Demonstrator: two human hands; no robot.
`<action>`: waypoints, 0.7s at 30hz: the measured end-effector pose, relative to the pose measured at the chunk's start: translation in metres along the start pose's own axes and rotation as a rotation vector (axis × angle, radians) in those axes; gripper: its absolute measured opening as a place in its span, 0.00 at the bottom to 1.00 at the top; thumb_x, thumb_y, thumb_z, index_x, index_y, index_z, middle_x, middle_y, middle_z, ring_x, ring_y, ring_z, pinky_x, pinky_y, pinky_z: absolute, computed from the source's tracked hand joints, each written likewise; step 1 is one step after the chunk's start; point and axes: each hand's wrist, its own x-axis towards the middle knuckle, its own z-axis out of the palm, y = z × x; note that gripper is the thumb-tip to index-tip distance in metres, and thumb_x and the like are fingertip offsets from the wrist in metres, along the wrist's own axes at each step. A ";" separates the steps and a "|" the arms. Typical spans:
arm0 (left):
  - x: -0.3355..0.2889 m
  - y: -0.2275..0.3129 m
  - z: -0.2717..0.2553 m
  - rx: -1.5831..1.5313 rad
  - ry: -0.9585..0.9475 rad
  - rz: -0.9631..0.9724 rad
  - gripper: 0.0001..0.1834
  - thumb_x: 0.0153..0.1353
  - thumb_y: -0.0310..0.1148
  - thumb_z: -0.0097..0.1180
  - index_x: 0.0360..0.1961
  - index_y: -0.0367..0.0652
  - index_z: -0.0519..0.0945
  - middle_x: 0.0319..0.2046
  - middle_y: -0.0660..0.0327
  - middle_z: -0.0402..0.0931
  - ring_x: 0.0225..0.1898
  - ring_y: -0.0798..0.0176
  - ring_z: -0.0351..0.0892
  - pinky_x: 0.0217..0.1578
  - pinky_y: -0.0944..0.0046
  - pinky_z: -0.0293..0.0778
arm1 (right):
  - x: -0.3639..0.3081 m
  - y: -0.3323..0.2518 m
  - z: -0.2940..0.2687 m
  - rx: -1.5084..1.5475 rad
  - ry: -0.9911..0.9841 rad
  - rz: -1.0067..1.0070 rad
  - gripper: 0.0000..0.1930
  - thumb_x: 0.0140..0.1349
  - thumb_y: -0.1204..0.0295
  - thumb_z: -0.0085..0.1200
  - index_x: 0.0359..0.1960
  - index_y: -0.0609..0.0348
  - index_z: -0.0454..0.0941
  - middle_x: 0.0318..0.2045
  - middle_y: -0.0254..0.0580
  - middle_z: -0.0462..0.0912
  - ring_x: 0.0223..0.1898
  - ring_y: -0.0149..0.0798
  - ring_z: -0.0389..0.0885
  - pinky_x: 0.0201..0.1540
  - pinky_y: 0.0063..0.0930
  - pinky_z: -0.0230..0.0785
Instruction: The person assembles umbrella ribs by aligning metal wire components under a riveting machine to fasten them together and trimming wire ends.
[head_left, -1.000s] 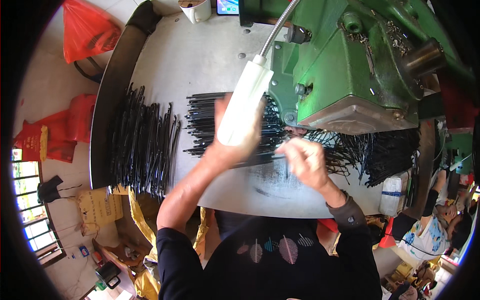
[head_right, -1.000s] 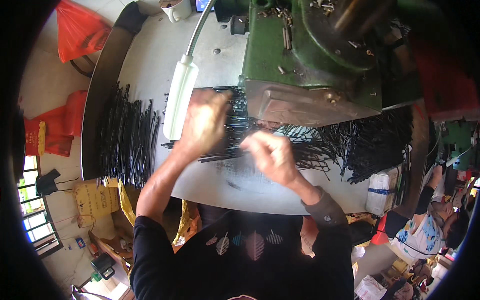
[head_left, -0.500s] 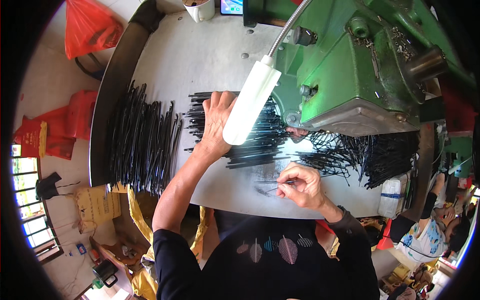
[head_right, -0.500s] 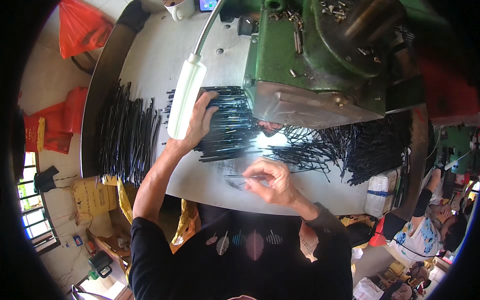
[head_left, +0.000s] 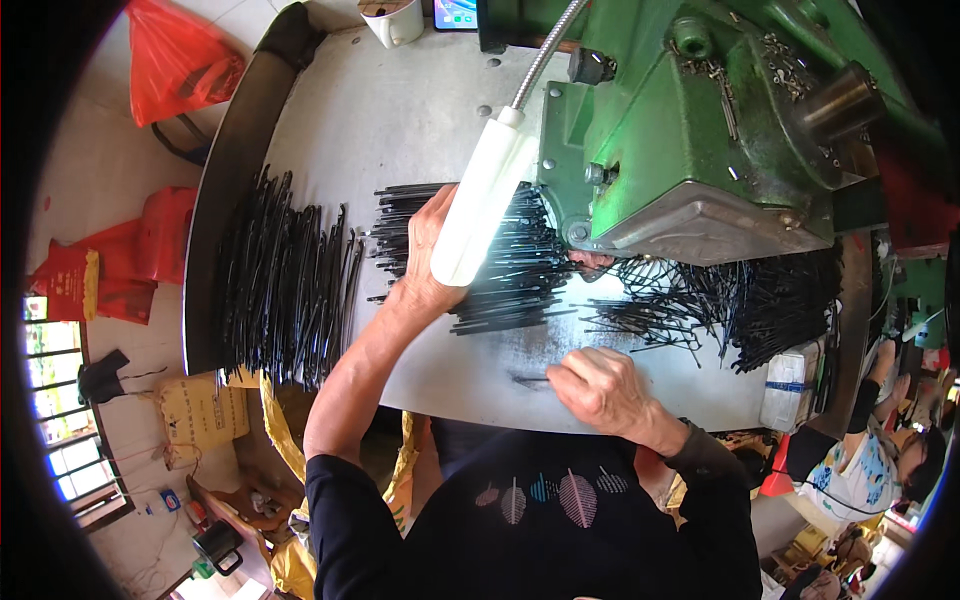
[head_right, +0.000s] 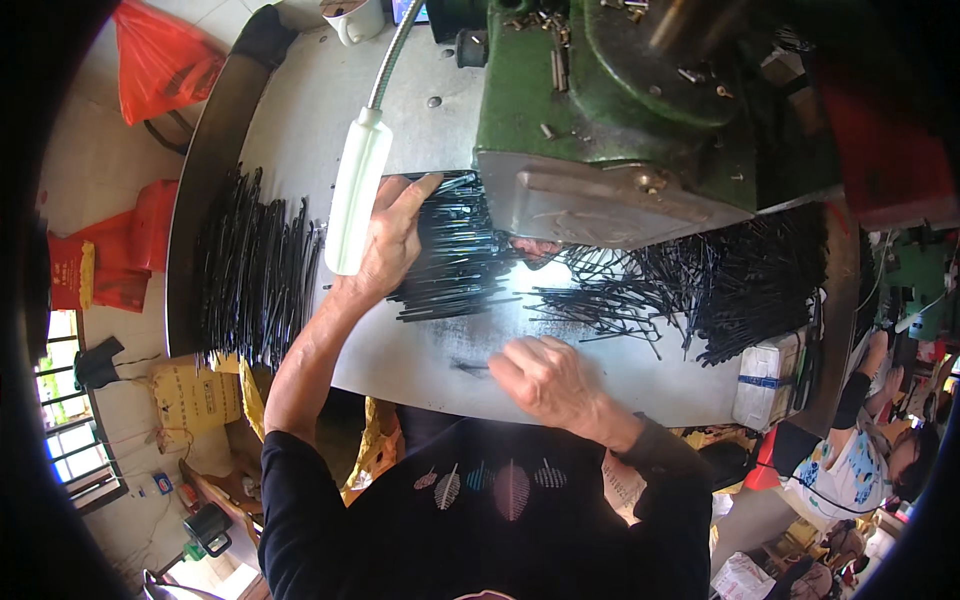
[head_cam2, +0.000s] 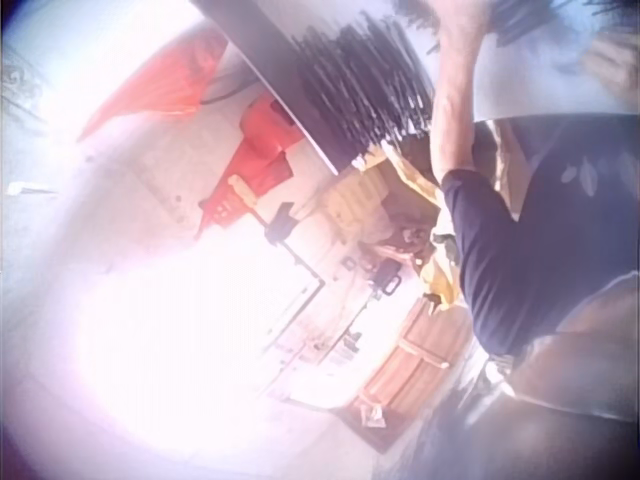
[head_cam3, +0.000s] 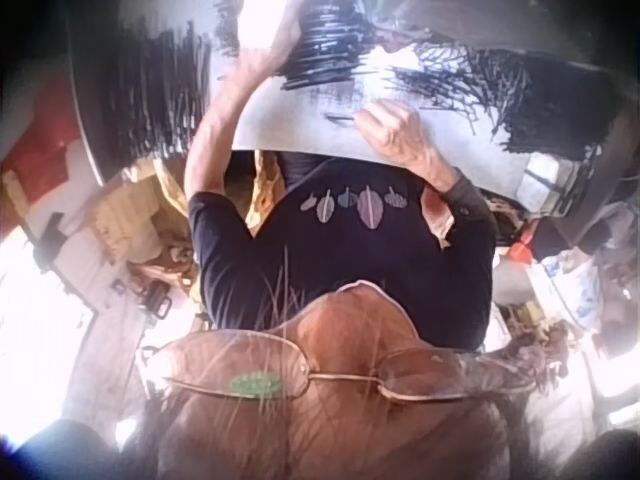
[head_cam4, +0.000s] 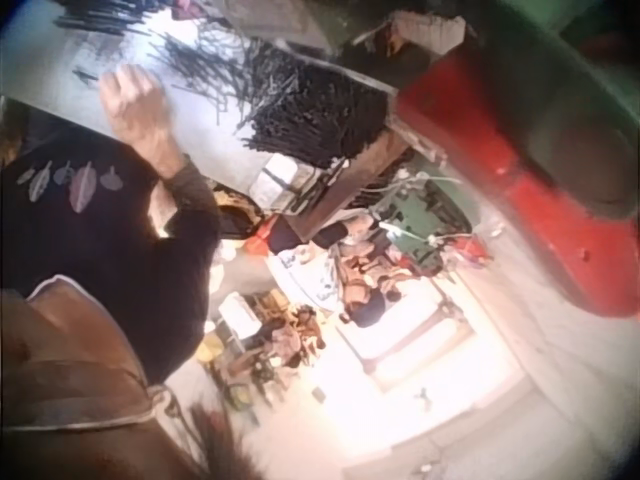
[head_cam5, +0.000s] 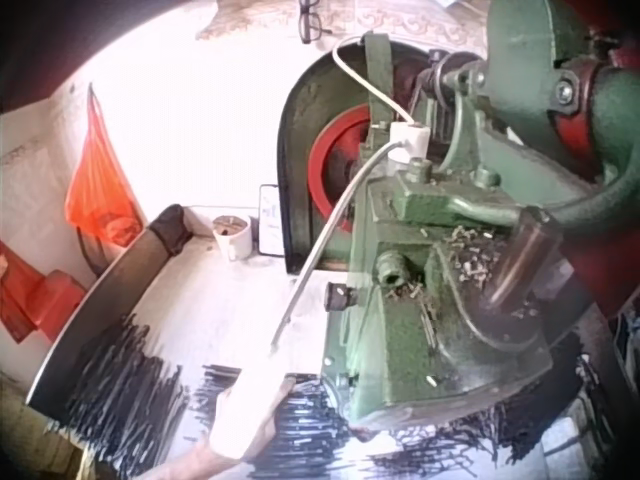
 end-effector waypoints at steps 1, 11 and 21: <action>0.001 0.009 0.002 -0.003 -0.001 0.001 0.16 0.50 0.24 0.56 0.42 0.38 0.76 0.26 0.52 0.72 0.27 0.48 0.73 0.27 0.54 0.71 | 0.000 0.000 0.002 0.032 0.031 0.070 0.07 0.45 0.80 0.59 0.26 0.59 0.76 0.20 0.35 0.71 0.19 0.33 0.72 0.20 0.25 0.64; -0.017 0.077 0.023 -0.223 -0.118 -0.221 0.13 0.54 0.20 0.56 0.42 0.42 0.78 0.24 0.54 0.74 0.24 0.51 0.76 0.25 0.57 0.71 | 0.030 0.022 -0.020 0.917 0.336 0.757 0.06 0.58 0.80 0.50 0.37 0.65 0.69 0.19 0.32 0.74 0.18 0.20 0.72 0.18 0.19 0.65; -0.016 0.073 0.034 -0.332 -0.066 -0.300 0.08 0.54 0.18 0.54 0.37 0.34 0.75 0.29 0.49 0.76 0.30 0.46 0.78 0.30 0.57 0.72 | 0.031 0.027 -0.024 0.982 0.376 0.817 0.08 0.58 0.79 0.50 0.39 0.66 0.69 0.21 0.38 0.76 0.18 0.24 0.74 0.18 0.17 0.68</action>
